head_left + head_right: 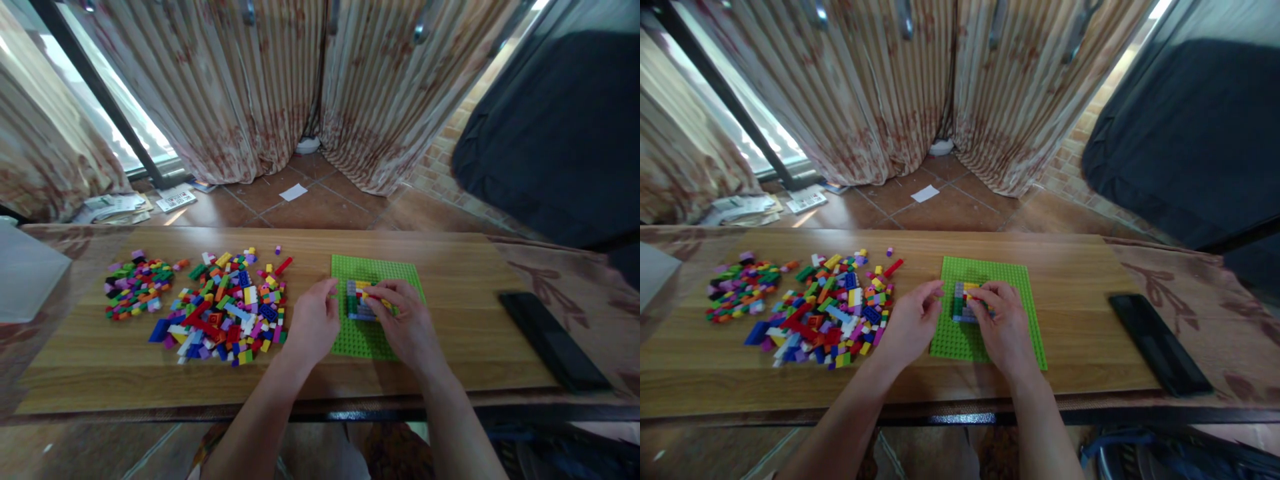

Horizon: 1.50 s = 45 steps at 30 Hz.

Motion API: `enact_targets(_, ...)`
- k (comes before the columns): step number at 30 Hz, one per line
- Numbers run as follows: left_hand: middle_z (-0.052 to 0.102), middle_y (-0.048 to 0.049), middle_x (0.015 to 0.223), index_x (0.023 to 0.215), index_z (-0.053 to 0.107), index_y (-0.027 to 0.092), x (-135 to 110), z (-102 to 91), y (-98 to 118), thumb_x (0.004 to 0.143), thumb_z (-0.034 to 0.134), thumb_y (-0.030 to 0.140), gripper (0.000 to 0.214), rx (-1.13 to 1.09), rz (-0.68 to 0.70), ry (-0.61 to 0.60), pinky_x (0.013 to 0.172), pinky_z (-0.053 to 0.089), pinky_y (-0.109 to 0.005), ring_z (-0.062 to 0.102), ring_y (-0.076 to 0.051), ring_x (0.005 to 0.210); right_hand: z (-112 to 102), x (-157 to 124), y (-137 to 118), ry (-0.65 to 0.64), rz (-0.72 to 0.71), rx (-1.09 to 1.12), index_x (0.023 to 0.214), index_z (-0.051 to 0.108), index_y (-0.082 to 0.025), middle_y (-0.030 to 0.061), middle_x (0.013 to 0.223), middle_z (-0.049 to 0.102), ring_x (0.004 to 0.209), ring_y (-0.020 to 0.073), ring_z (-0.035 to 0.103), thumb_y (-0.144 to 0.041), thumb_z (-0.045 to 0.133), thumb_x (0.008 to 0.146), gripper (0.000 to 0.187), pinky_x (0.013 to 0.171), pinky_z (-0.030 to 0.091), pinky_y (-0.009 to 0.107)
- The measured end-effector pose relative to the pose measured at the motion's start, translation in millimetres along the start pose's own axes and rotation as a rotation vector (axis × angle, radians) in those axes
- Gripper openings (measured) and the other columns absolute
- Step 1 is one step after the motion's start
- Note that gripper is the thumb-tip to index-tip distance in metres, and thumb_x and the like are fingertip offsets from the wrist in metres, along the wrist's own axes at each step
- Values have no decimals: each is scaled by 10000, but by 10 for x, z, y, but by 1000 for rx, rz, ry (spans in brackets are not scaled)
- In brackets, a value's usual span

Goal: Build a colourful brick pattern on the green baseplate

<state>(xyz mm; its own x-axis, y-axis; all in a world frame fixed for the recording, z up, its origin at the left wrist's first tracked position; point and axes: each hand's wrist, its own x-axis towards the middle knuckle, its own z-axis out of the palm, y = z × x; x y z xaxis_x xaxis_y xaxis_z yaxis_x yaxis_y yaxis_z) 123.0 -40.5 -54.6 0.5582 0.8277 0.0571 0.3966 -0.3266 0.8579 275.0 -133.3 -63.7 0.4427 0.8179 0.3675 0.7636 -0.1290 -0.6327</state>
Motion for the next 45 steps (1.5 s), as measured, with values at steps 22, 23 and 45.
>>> enact_targets(22,691,-108,1080,1125,637,141,-27,34,15,824,505,48,341,92,73,-60,913,517,-372,649,-221,981,87,-15,-23,-61,-150,-211,972,751,-231,86,1013,641,960,249,538,-282,563,914,204,848,483,419)
enact_targets(23,691,-108,1077,1124,638,141,-27,35,14,823,508,48,341,95,74,-61,912,518,-370,650,-221,978,87,-12,-40,-65,-168,-234,968,748,-220,89,1006,643,957,251,534,-269,558,918,203,846,483,418)
enact_targets(45,621,-68,1170,1197,660,251,-93,118,-6,916,459,127,367,296,234,-114,878,553,-334,643,-184,981,-31,8,15,112,54,-112,932,724,-167,92,931,714,869,221,643,-273,503,926,246,808,500,375)
